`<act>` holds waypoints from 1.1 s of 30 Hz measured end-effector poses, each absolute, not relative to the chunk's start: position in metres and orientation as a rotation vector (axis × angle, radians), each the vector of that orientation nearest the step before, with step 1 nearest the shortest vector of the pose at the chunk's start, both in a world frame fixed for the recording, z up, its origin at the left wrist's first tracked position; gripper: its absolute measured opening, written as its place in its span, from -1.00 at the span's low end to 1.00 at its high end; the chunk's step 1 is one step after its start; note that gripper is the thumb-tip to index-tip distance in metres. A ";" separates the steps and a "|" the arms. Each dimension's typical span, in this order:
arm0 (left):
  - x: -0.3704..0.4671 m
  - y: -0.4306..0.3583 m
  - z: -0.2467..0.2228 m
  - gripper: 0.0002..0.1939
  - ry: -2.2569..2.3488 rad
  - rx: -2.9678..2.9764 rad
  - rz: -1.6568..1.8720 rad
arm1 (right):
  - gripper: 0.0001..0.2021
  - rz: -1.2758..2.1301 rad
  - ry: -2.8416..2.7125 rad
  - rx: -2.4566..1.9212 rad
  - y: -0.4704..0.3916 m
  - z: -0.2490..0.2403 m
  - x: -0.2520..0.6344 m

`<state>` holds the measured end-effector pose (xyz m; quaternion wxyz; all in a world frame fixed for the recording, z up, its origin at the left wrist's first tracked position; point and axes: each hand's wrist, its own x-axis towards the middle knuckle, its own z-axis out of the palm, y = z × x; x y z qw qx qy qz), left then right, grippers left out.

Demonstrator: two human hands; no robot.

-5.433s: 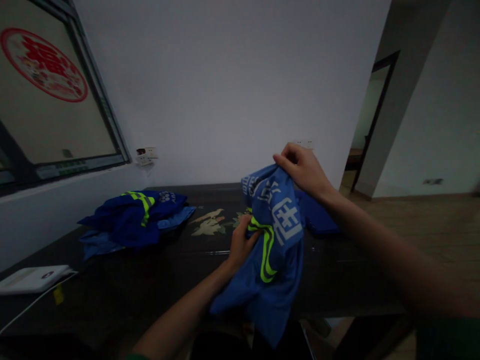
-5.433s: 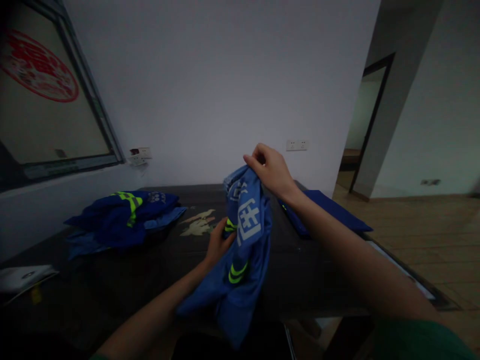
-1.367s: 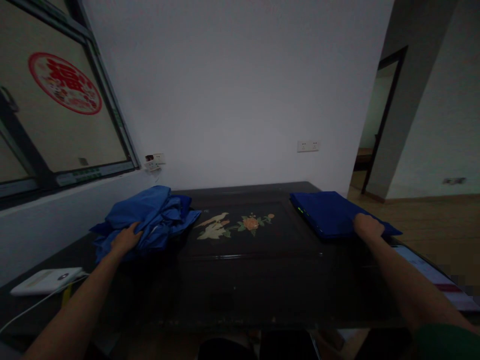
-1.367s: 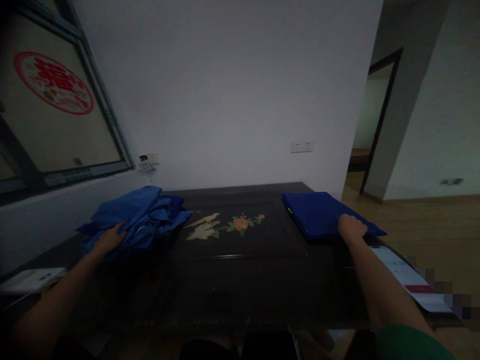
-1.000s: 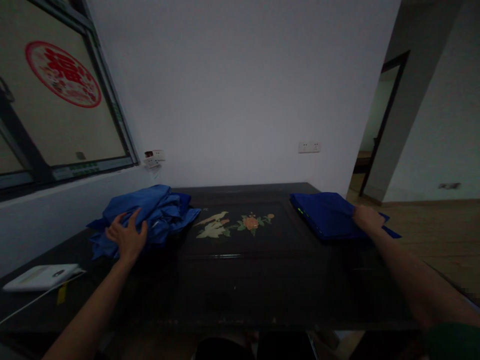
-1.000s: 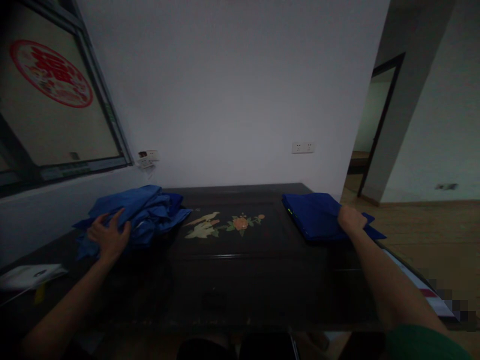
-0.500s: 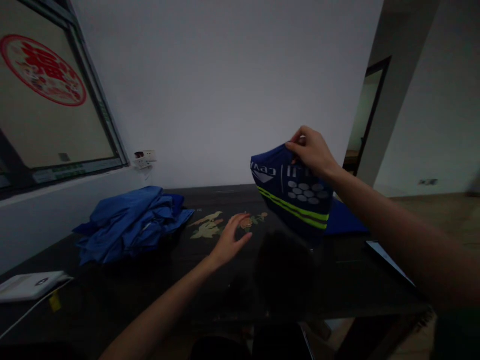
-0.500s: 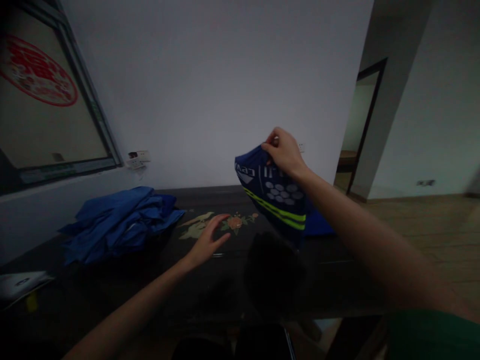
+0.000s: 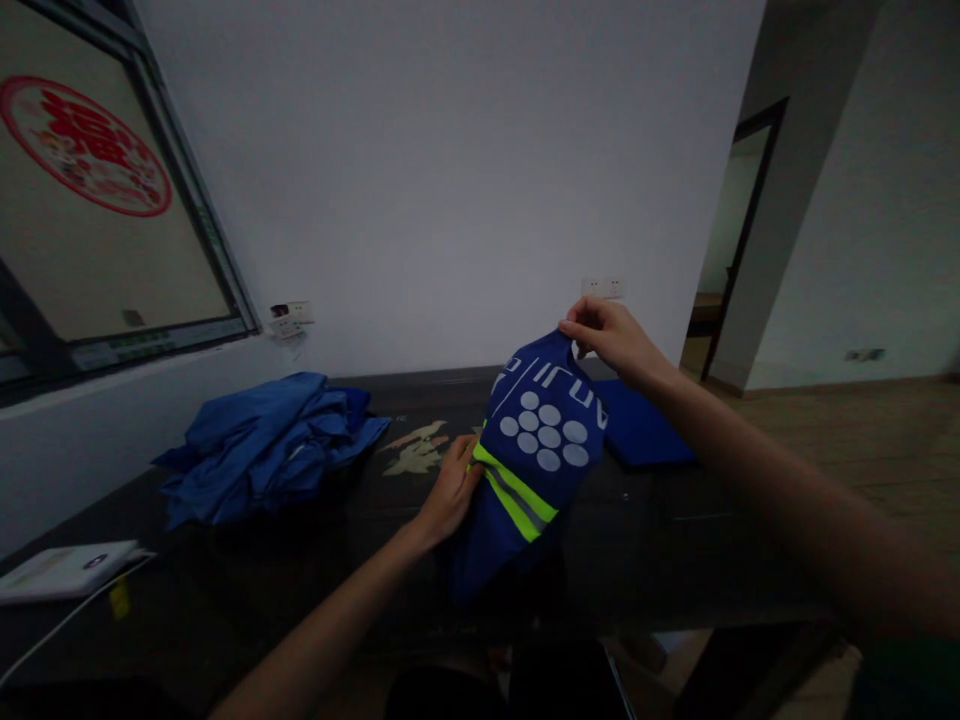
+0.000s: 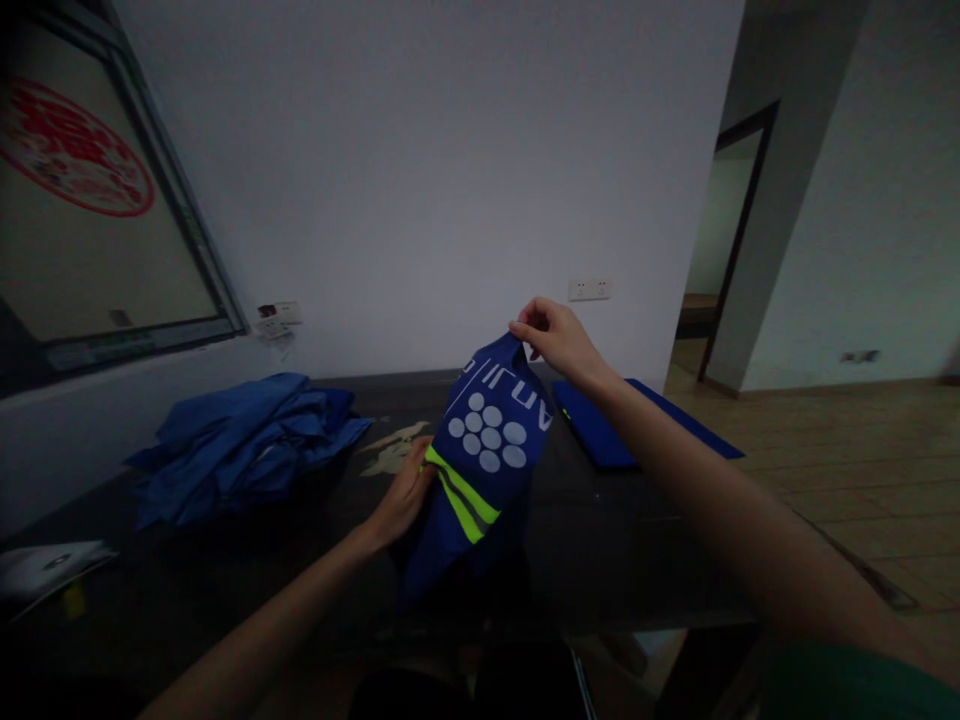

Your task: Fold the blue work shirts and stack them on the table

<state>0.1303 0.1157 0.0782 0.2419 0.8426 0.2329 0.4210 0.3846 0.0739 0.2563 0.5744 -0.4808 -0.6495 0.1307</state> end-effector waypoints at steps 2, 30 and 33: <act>0.116 0.123 0.086 -0.38 0.689 2.435 1.095 | -0.77 0.324 -1.536 -1.177 0.070 0.250 0.393; 0.085 0.163 0.284 -0.53 0.863 2.731 0.971 | -0.75 -0.252 -1.571 -1.101 0.052 0.343 0.365; 0.086 0.153 0.289 -0.58 0.887 2.771 0.852 | -0.73 -0.041 -1.716 -1.194 0.043 0.346 0.357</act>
